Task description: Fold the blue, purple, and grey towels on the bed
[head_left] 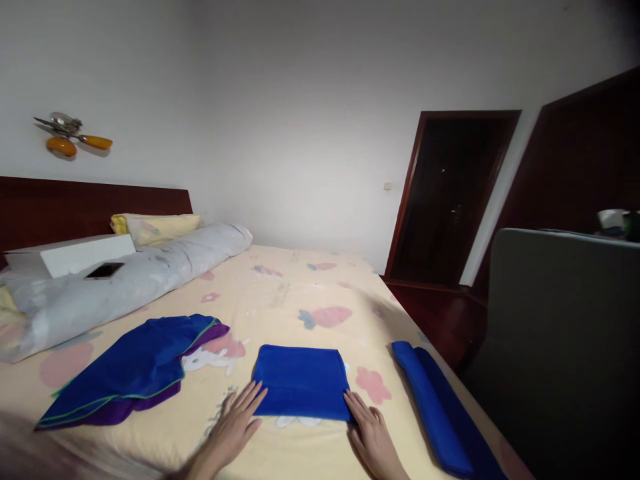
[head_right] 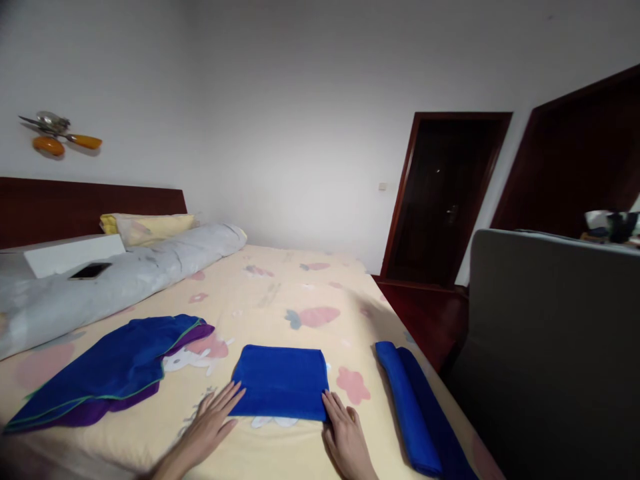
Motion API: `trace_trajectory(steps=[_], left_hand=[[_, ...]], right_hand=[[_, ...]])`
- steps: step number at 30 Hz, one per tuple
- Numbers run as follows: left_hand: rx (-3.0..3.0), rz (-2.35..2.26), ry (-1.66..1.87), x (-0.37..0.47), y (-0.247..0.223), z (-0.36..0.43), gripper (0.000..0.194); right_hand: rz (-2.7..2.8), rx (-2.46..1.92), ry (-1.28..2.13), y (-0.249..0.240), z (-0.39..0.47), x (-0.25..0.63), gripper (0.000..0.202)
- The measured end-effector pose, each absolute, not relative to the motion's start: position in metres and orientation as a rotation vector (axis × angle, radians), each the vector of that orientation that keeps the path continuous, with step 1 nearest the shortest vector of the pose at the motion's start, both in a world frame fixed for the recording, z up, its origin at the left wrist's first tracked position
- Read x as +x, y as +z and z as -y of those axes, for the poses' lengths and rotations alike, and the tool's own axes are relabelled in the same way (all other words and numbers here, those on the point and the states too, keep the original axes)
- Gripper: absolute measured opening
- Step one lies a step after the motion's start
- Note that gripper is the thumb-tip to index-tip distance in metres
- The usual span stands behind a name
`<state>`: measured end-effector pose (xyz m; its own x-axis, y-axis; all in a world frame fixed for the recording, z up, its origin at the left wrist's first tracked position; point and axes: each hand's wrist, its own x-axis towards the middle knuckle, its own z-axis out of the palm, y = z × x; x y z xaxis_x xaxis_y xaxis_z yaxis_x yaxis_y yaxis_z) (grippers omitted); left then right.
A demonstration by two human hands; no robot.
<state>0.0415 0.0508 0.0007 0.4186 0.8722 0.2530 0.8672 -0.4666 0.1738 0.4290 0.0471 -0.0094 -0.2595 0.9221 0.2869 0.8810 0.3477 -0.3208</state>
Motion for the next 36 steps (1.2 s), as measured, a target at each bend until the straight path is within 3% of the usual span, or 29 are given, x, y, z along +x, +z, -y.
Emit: trace_trajectory(steps=[9,17,20,24,29,36], left_hand=[[2.67,-1.759,0.782,0.039,0.01,-0.053,0.054],[2.148,-1.673,1.106,0.039,0.016,-0.049,0.032],[2.043,-1.778,1.034,0.04,0.008,-0.056,0.03],[1.977,-2.047,0.785,0.046,0.01,-0.061,0.024],[2.193,-2.22,0.891,0.069,0.011,-0.049,0.044],[2.713,-1.521,0.768,0.134,0.0,-0.033,0.076]], right_hand=[[2.115,-1.474,0.024,-0.003,-0.056,0.427,0.05],[1.842,-1.394,0.41,0.027,-0.042,0.43,0.028],[1.765,-1.388,0.513,0.018,-0.048,0.43,0.031],[1.743,-1.56,0.296,0.001,-0.06,0.427,0.032],[1.734,-1.608,-0.114,-0.005,-0.059,0.406,0.031],[2.278,-1.155,-0.099,0.006,-0.038,0.343,0.056]])
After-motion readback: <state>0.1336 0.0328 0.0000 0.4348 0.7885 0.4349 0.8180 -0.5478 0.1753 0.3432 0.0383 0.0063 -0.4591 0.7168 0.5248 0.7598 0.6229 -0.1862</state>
